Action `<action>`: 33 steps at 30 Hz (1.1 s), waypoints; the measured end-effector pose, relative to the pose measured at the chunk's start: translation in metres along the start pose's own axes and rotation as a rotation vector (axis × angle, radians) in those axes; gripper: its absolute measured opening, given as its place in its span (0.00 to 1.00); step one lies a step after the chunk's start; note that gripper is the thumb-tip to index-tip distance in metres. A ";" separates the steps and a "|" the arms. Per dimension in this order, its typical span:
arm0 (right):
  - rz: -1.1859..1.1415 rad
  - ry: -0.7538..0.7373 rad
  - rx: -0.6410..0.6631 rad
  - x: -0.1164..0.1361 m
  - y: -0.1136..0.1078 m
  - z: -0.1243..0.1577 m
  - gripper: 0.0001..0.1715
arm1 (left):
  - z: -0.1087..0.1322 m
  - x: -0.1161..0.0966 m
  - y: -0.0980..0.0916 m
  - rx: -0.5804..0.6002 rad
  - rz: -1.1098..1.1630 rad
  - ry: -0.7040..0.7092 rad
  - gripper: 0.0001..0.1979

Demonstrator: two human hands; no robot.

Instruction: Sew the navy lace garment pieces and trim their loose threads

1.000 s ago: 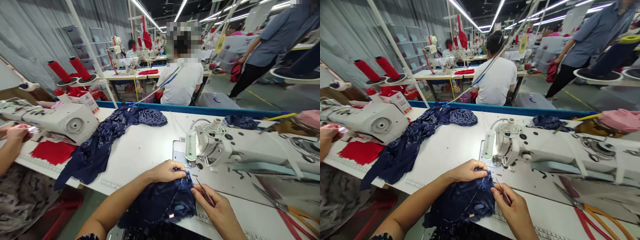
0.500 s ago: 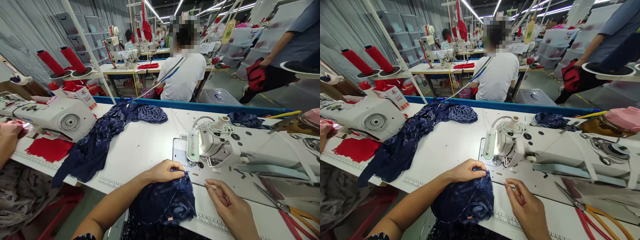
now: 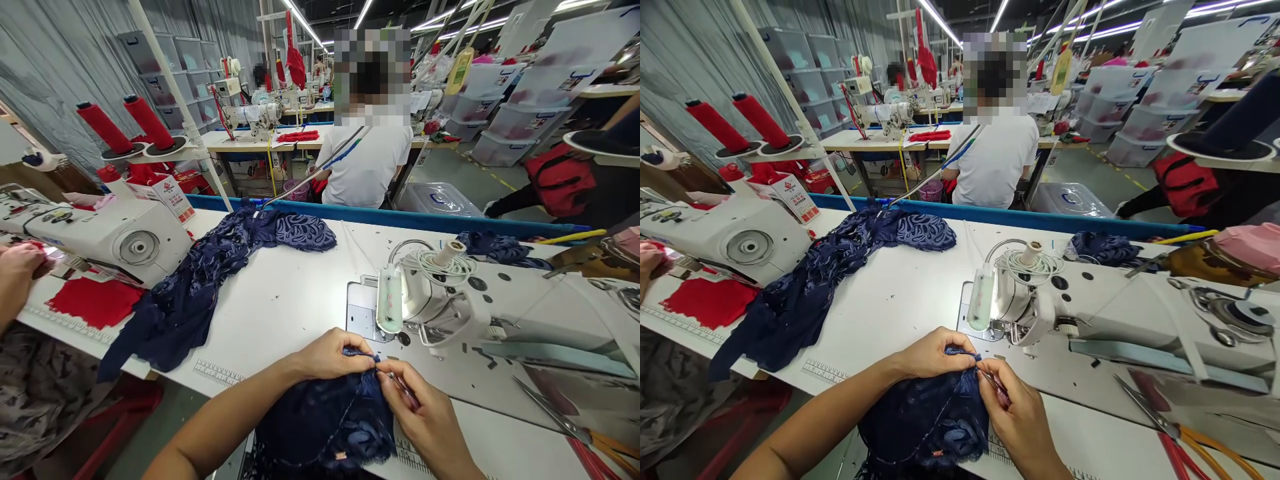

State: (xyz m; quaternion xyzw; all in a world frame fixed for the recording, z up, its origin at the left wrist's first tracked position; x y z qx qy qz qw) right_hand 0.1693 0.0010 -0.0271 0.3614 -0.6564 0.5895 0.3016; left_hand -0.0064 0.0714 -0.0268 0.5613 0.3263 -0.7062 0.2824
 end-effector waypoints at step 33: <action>-0.275 0.271 -0.074 0.040 0.005 0.025 0.20 | 0.074 -0.067 -0.012 -0.535 -0.354 0.197 0.05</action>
Point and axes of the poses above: each hand's wrist, its own z-axis away from the middle knuckle, its own y-axis out of the palm, x = y × z, the point moved 1 cm from there along -z, towards the middle knuckle, and after that the axes turned 1 degree about -z, right-handed, at the moved point
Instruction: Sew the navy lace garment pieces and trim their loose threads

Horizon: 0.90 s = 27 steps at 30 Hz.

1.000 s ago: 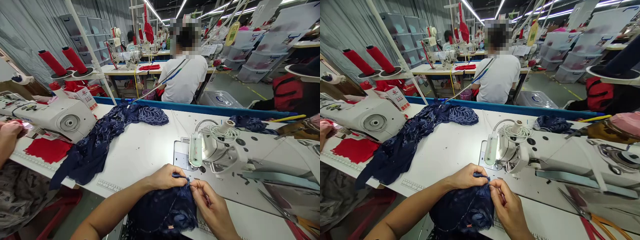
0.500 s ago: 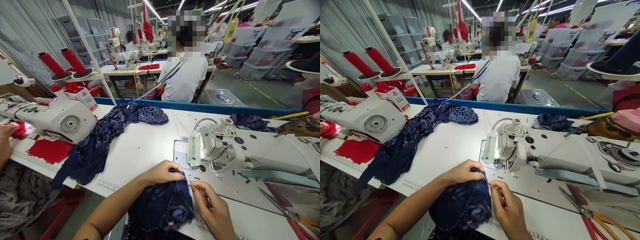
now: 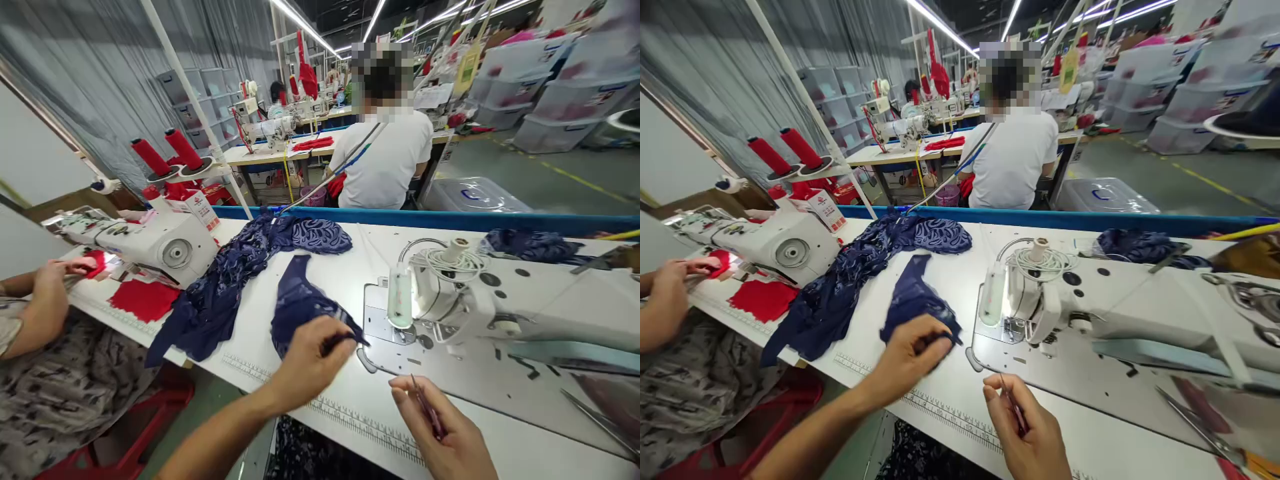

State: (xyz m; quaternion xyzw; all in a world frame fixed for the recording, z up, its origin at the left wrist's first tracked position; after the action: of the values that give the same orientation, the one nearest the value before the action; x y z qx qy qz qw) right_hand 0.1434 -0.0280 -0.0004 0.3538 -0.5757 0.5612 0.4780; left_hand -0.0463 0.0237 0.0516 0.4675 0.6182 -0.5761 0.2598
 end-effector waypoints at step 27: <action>0.581 -0.580 -0.040 -0.020 0.004 0.017 0.14 | 0.032 0.022 0.065 -0.080 0.180 -0.277 0.11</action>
State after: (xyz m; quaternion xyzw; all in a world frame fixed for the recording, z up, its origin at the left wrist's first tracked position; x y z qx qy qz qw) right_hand 0.1425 -0.0465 -0.0192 0.3107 -0.7733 0.5386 0.1241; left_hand -0.0055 -0.0077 -0.0045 0.4264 0.5544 -0.5844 0.4115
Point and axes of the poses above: each hand's wrist, its own z-axis away from the middle knuckle, its own y-axis out of the palm, x = y × z, the point moved 1 cm from there along -z, towards the middle knuckle, and after that the axes turned 1 degree about -z, right-handed, at the moved point
